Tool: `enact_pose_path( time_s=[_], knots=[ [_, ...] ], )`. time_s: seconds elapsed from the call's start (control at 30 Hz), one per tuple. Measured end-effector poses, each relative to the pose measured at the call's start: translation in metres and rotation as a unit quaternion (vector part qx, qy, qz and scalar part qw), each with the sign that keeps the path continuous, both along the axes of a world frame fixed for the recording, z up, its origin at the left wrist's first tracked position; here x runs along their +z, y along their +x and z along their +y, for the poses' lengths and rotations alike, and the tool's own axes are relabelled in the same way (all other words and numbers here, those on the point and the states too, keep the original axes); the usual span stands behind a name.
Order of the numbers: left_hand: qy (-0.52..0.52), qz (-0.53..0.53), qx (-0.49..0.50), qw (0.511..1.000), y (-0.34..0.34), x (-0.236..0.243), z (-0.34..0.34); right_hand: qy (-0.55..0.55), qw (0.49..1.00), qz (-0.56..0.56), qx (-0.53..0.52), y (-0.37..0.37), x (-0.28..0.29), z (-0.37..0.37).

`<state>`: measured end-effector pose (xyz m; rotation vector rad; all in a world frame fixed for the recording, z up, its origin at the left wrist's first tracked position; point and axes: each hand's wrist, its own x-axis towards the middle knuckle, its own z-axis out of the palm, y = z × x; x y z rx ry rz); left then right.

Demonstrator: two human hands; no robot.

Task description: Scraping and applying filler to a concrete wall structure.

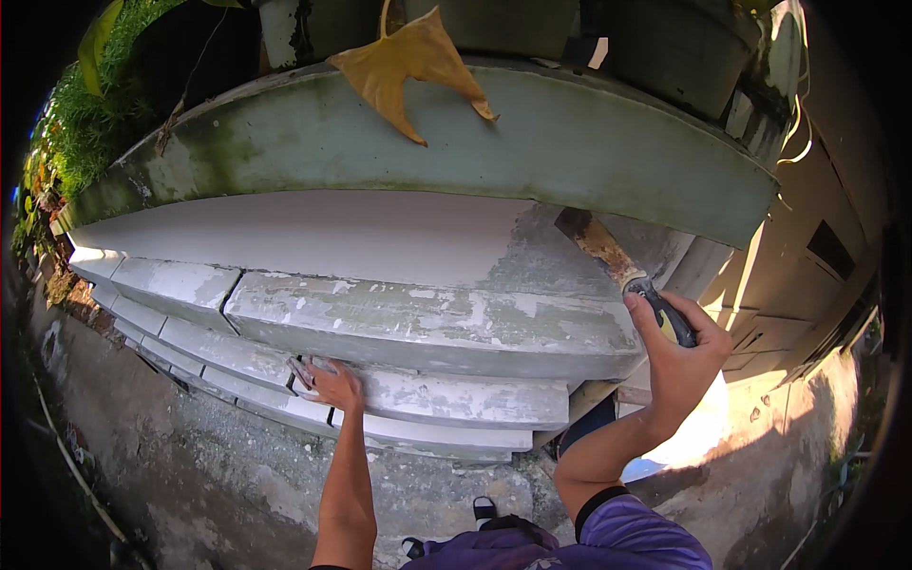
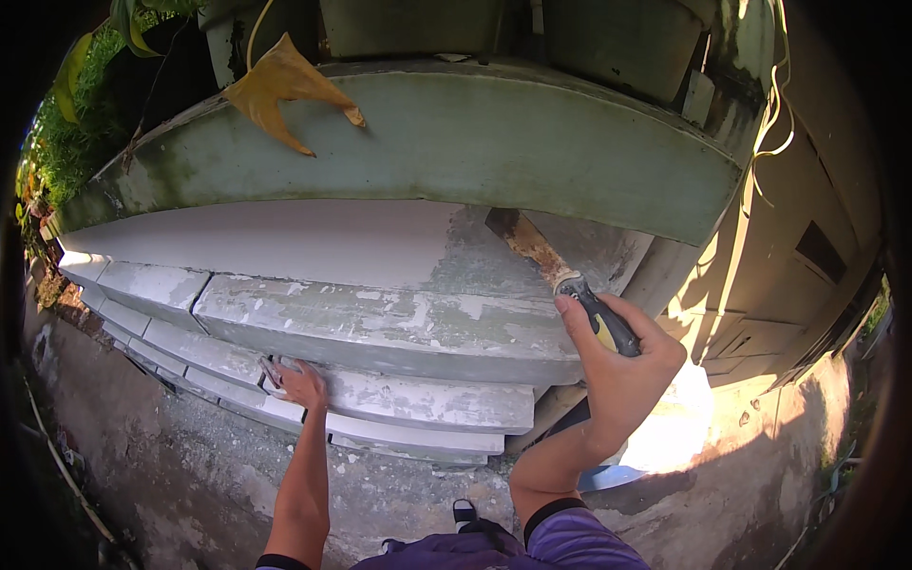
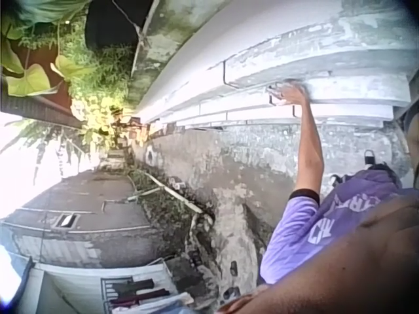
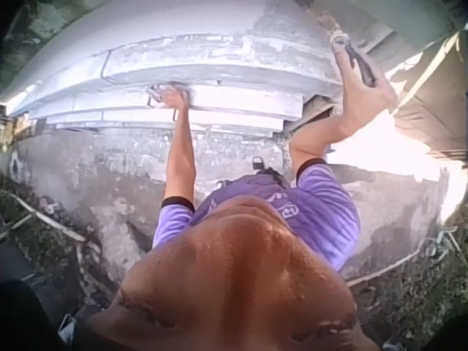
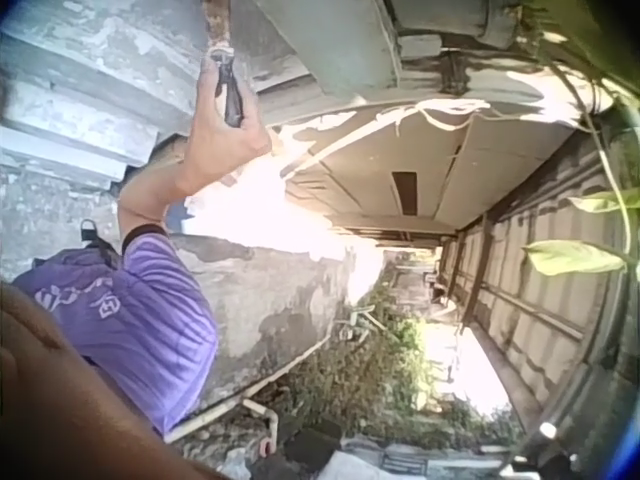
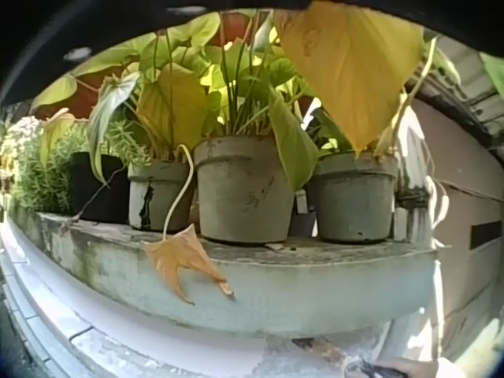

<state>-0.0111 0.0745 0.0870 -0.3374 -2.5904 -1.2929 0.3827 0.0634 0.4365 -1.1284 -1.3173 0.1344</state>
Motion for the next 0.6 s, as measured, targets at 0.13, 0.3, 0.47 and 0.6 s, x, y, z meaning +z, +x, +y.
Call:
enact_pose_path(
  time_s=[0.13,0.3,0.47,0.6],
  knots=[
    [-0.009,-0.017,0.006,1.000,-0.011,-0.008,0.005,-0.004,0.996,-0.086,0.001,-0.015,0.002,0.020],
    [0.003,0.027,0.020,0.999,-0.004,-0.008,0.004,0.000,1.000,0.026,-0.006,0.009,0.003,0.000],
    [0.000,-0.049,-0.027,0.998,0.003,0.006,-0.001,-0.025,0.997,-0.078,0.005,-0.007,0.009,0.017],
    [0.006,0.036,0.033,0.999,-0.007,-0.007,0.002,-0.013,0.998,0.051,0.043,0.009,0.009,-0.010]
  ],
)
